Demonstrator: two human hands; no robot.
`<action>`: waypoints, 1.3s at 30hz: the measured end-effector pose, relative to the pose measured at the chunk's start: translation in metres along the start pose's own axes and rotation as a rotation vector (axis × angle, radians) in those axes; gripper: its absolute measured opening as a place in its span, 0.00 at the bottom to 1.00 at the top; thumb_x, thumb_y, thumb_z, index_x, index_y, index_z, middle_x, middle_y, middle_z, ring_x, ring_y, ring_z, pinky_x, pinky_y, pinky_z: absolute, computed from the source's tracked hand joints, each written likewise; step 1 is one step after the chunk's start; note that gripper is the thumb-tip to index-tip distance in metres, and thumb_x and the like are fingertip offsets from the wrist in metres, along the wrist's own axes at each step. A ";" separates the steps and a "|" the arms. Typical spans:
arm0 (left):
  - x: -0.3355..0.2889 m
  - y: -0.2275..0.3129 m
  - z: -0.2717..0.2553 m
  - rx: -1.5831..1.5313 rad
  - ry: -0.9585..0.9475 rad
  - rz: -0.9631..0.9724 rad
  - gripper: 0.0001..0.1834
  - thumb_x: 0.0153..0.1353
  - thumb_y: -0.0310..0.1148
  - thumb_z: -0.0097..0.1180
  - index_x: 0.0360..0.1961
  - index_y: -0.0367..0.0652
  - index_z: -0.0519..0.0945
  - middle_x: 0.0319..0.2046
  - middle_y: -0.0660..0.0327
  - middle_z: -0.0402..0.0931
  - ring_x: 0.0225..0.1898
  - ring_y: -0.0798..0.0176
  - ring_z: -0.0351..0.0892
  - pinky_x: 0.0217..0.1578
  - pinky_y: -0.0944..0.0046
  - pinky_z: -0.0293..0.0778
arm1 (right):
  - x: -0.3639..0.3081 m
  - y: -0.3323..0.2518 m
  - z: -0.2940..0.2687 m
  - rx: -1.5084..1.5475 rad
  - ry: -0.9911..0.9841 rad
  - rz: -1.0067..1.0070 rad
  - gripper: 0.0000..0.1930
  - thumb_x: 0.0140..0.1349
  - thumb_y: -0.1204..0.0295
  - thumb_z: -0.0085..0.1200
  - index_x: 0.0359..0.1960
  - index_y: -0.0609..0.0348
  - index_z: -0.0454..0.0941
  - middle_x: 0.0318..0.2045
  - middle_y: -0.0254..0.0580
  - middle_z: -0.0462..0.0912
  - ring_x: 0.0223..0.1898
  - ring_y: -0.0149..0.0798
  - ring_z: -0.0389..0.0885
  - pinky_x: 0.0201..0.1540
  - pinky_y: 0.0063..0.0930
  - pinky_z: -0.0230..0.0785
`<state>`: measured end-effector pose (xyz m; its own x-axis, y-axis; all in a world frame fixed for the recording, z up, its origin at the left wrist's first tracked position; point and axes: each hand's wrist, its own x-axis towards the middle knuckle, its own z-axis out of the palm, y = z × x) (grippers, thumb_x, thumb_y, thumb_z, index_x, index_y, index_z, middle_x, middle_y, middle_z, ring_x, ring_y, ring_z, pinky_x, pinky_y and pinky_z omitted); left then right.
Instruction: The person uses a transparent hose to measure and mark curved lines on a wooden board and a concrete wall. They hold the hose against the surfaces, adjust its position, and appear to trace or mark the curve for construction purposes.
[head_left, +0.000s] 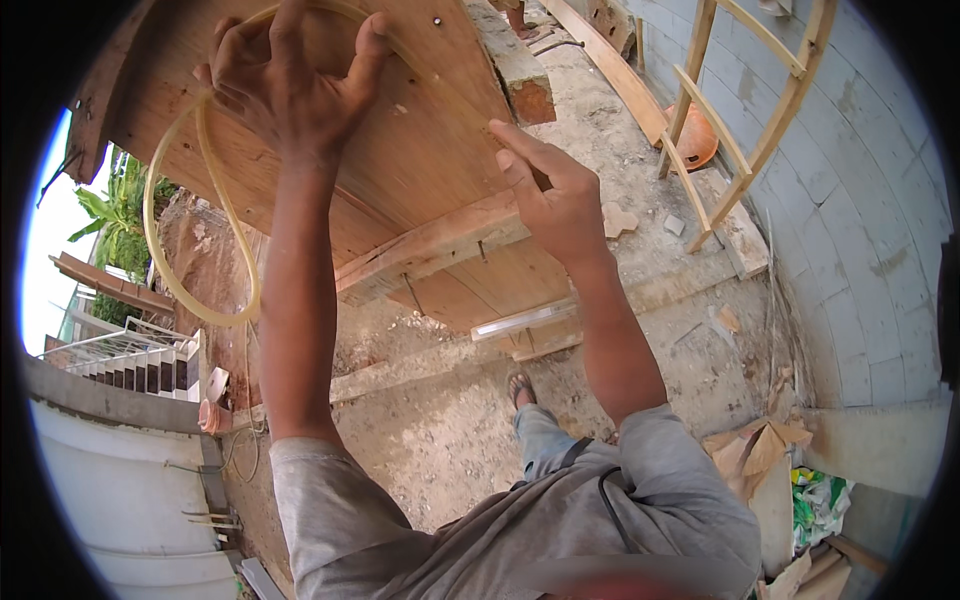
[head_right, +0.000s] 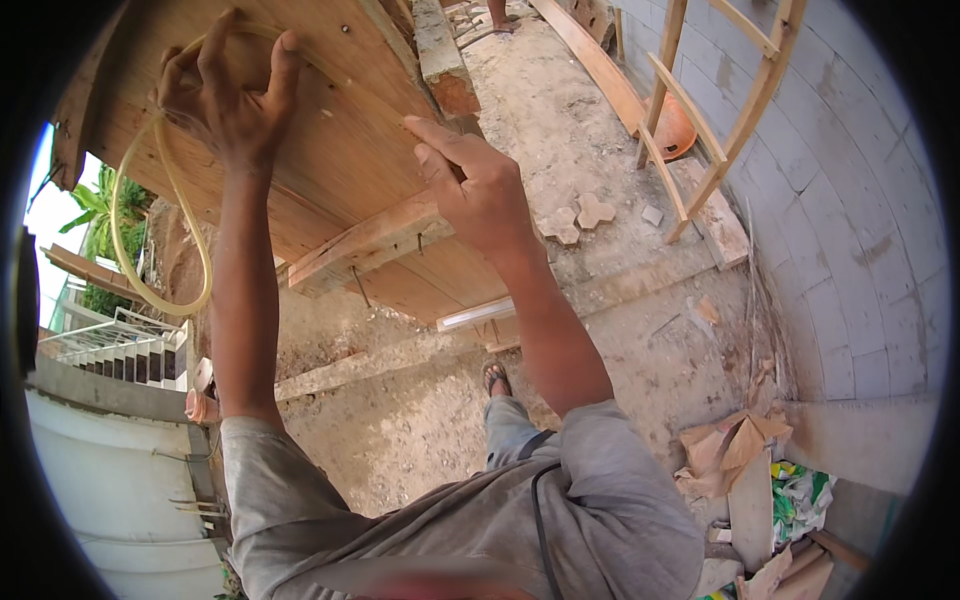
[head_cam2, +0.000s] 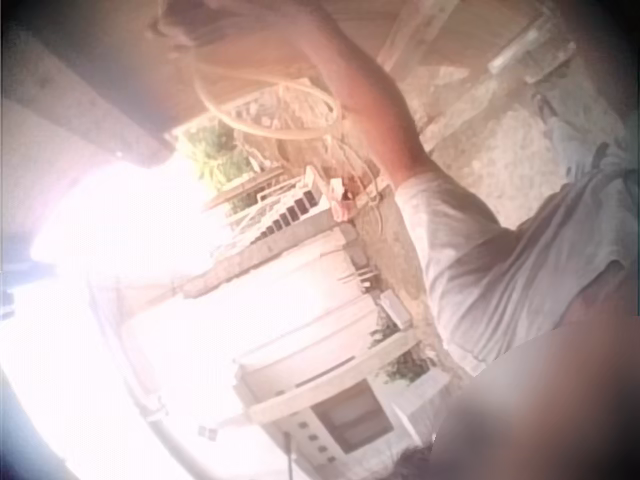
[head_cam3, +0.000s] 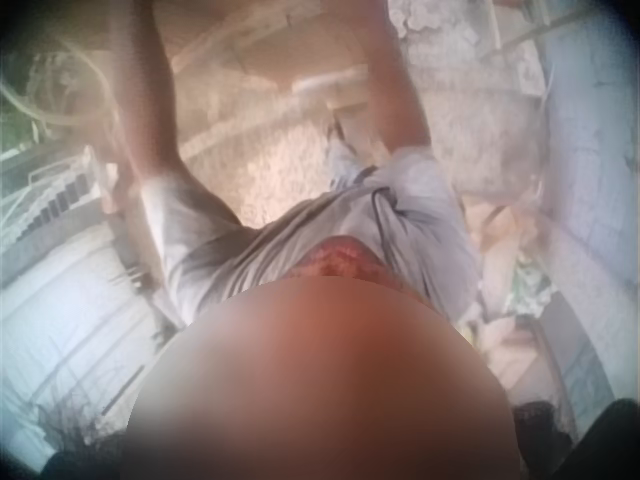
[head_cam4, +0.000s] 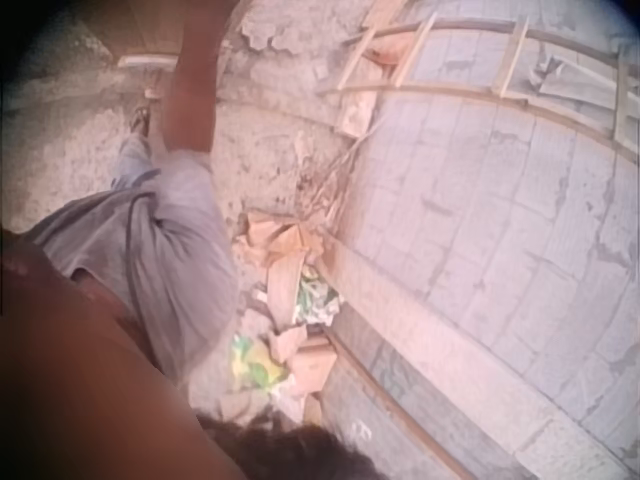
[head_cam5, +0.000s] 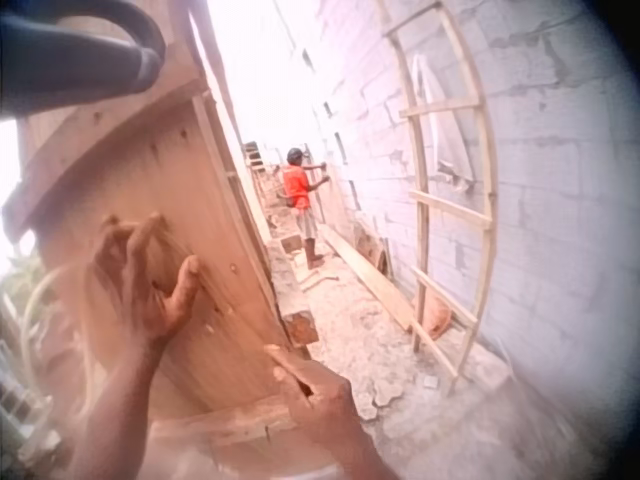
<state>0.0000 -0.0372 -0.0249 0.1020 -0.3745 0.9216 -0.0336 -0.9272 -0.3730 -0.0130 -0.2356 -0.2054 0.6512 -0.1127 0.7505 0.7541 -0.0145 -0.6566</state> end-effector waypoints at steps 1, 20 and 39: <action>-0.003 0.002 -0.001 -0.007 -0.018 -0.052 0.41 0.57 0.51 0.71 0.71 0.54 0.71 0.64 0.53 0.64 0.74 0.43 0.52 0.74 0.41 0.45 | -0.002 0.003 -0.008 0.047 -0.035 0.039 0.17 0.66 0.76 0.58 0.56 0.53 0.85 0.33 0.43 0.85 0.32 0.41 0.84 0.34 0.34 0.76; 0.002 0.002 0.012 -0.097 0.166 0.074 0.32 0.62 0.37 0.69 0.67 0.49 0.76 0.64 0.49 0.62 0.73 0.42 0.54 0.71 0.43 0.55 | -0.017 0.013 0.022 -0.238 0.034 -0.051 0.19 0.65 0.79 0.58 0.57 0.50 0.85 0.29 0.42 0.83 0.28 0.38 0.83 0.32 0.30 0.76; 0.005 -0.009 0.002 0.269 0.098 0.204 0.43 0.58 0.55 0.71 0.72 0.55 0.69 0.67 0.50 0.61 0.73 0.43 0.56 0.71 0.37 0.56 | -0.011 0.009 0.031 -0.216 0.064 -0.068 0.18 0.65 0.80 0.59 0.56 0.54 0.86 0.29 0.42 0.82 0.27 0.39 0.81 0.30 0.31 0.73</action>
<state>0.0023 -0.0307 -0.0172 0.0239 -0.5625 0.8265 0.2206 -0.8033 -0.5531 -0.0107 -0.2039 -0.2179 0.5879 -0.1672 0.7915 0.7556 -0.2360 -0.6111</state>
